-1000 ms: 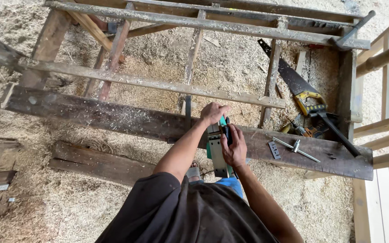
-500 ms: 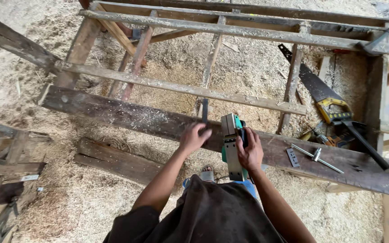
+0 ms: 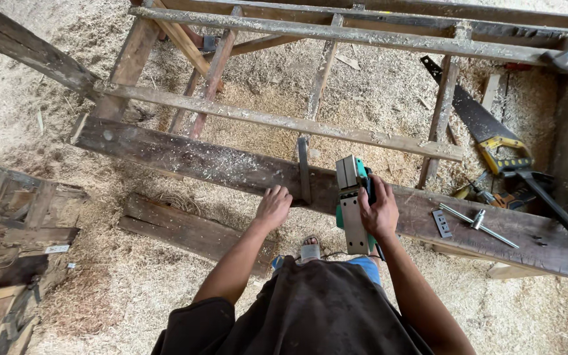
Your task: The person uses an electric planer on a wooden plank, adjusting the tool with a metal square and a T-handle wrench. They repeatedly plane the wood surface, making adjustments between passes.
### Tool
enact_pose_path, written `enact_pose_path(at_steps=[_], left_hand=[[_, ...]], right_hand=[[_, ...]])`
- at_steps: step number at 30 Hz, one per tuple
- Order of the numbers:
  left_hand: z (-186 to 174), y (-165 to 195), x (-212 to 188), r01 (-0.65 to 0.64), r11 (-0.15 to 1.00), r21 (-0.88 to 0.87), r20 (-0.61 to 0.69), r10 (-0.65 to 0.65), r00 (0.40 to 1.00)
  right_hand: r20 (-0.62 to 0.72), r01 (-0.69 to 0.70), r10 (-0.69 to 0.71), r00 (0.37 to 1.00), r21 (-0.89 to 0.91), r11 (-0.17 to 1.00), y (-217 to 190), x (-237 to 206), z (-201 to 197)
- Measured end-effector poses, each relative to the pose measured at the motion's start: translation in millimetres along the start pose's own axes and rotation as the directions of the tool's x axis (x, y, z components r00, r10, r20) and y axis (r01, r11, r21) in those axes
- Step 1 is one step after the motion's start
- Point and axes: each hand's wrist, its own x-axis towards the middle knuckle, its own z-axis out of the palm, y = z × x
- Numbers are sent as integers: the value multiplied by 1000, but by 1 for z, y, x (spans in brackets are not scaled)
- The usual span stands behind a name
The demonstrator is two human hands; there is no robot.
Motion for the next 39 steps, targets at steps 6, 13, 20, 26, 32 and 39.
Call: enact_pose_path(at_steps=[6,13,20,26,32,39], left_hand=[[-9,-3,1,2,968,-249,51,11,999],[-7,29,3,209,821,-531,105,-180,978],[5,41,5,332,709,-623,61,-379,923],[13,39,10,303,705,-641,41,-363,931],[5,42,6,336,714,-615,66,-378,924],[7,42,14,442,551,-708,206,-437,876]], right_hand=[[-24,41,-41,999,-4,999,2,-1,0],[57,-9,12,998,-51,999,16,3,7],[31,-28,30,999,-47,998,25,0,15],[7,-91,91,996,-42,995,29,6,13],[-44,-49,48,998,-42,998,27,9,4],[-54,-67,65,996,-37,997,29,15,2]])
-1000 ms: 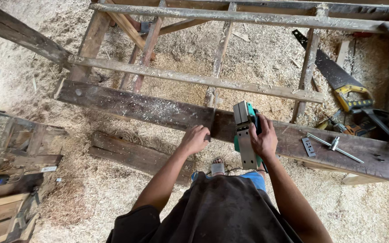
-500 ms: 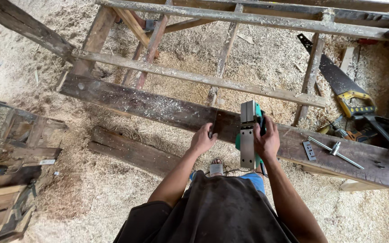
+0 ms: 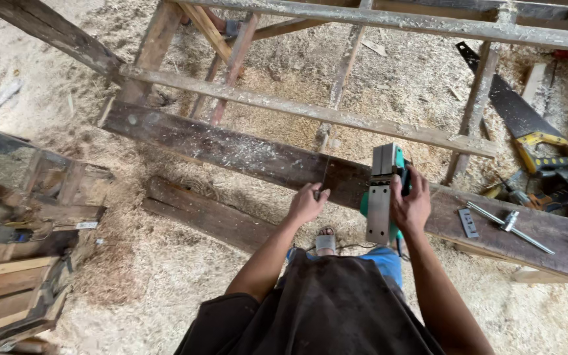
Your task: The person uses an electric planer on a wooden plank, adjusting the tool with a metal square and a T-handle wrench. They repeatedly plane the wood surface, making adjustments between passes.
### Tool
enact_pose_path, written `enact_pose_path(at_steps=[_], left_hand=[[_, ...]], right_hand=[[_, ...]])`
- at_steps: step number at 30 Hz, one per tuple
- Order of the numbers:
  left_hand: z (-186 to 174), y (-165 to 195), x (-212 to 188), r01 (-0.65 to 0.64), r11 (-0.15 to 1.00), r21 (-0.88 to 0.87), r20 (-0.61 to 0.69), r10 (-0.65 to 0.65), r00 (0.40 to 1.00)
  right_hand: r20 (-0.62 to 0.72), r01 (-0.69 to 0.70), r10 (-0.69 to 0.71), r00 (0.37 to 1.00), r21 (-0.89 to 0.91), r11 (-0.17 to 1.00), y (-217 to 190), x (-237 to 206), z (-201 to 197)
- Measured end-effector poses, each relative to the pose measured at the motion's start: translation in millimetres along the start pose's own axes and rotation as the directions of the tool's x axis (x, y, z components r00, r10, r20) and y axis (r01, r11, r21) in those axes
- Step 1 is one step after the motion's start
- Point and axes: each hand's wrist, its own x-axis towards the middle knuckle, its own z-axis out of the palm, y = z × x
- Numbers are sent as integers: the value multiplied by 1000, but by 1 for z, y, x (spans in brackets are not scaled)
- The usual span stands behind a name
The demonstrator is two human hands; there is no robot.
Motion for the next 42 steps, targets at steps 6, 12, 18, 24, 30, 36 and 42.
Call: enact_pose_path(at_steps=[6,12,18,24,30,36,42], left_hand=[[13,-14,-16,-176,942,-286,-154,136,979],[39,-2,-58,43,782,-622,-1,-56,998],[65,26,-82,6,642,-766,-30,-45,999],[56,48,-94,-100,625,-774,-130,-2,991],[69,54,-116,-124,649,-751,-207,-53,977],[89,60,-123,-111,500,-859,-161,-58,985],[82,59,-118,-114,586,-802,-148,-10,989]], right_hand=[[-150,198,-206,967,-67,978,3,-5,11],[-145,249,-247,958,1,968,-3,-5,3],[-54,295,-295,954,-6,955,-3,11,-6],[-82,331,-322,943,126,935,3,18,-7],[10,218,-223,975,166,962,7,17,-9],[-67,272,-264,962,175,946,3,18,-10],[-41,273,-269,962,145,951,7,18,-6]])
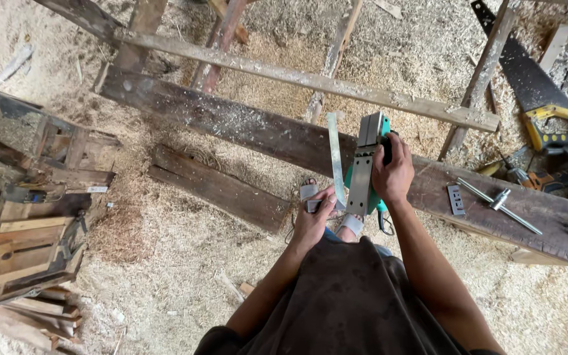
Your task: The person uses an electric planer on a wooden plank, adjusting the tool with a metal square and a T-handle wrench. They repeatedly plane the wood surface, making adjustments between passes.
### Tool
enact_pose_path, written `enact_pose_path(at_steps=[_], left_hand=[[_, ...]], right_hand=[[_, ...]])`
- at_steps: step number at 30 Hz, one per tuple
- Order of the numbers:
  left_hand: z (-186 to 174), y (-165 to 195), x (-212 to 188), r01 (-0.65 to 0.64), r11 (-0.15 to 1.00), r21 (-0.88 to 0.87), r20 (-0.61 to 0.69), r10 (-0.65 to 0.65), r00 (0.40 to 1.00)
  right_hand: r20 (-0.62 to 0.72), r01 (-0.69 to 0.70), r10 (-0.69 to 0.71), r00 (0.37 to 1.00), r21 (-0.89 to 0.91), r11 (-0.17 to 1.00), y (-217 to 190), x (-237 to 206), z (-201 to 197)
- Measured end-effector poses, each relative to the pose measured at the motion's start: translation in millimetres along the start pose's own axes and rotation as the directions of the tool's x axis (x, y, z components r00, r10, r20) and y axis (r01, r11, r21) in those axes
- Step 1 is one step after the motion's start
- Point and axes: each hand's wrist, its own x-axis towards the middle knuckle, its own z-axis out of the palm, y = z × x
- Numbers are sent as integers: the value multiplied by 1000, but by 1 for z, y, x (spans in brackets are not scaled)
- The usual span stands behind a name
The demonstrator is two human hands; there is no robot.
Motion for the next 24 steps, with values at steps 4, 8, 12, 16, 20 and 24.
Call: enact_pose_path(at_steps=[4,8,12,16,20,24], left_hand=[[-2,-2,4,23,1000,-19,-18,-23,1000],[1,-6,7,9,999,46,-48,-7,999],[3,-9,7,36,998,43,-40,-34,999],[7,-7,15,-32,992,121,3,32,999],[19,-8,33,-84,994,74,73,79,994],[32,-14,41,-116,983,140,84,105,991]], right_hand=[[17,22,-22,1000,-3,1000,-2,4,-1],[7,43,-43,999,22,999,-8,6,-3],[2,52,-52,999,29,998,3,1,2],[29,110,-108,994,-63,992,25,8,18],[35,122,-120,992,-63,991,34,9,26],[74,127,-123,990,-60,990,40,4,24]])
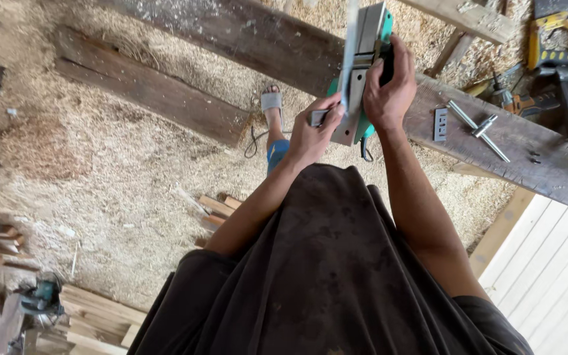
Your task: The person uses an electric planer on a wooden plank, adjusting the tool with a metal square and a T-handle wrench. They repeatedly plane the wood surface, making adjustments between passes.
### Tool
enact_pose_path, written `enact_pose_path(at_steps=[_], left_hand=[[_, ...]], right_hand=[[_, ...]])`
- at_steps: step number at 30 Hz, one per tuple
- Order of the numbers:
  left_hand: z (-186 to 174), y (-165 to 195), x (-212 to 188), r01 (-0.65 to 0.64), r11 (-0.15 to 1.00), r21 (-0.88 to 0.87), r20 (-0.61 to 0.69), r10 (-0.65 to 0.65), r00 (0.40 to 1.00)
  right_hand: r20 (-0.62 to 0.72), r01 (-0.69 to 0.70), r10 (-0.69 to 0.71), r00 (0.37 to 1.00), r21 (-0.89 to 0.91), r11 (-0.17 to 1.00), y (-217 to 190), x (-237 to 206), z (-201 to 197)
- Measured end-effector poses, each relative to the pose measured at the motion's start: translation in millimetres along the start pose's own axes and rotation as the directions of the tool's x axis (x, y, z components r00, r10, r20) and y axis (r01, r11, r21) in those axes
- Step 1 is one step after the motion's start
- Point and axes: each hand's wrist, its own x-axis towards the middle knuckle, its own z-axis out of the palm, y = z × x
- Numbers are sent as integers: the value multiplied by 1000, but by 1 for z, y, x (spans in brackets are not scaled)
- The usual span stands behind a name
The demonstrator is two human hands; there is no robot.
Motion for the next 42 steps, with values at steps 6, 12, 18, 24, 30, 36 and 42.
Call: enact_pose_path(at_steps=[6,12,18,24,30,36,42], left_hand=[[13,-2,5,-32,989,-143,-24,29,999],[13,1,11,63,991,-115,-41,-68,997],[22,-7,22,47,966,-253,-29,-56,998],[14,-11,32,-16,994,-112,28,19,999],[12,-7,32,26,992,-126,34,-22,999],[11,-9,31,41,979,-199,55,-31,998],[10,-9,32,51,966,-252,60,-37,998]], right_hand=[[11,26,-26,1000,29,999,-2,0,-4],[26,-37,33,999,150,988,-11,6,-8],[33,-81,76,997,191,978,-12,6,-5],[64,-73,60,996,230,971,-5,14,0],[63,-84,70,996,253,964,-11,12,-2],[66,-102,88,994,249,963,-16,11,-4],[53,-93,82,995,244,965,-17,10,-3]])
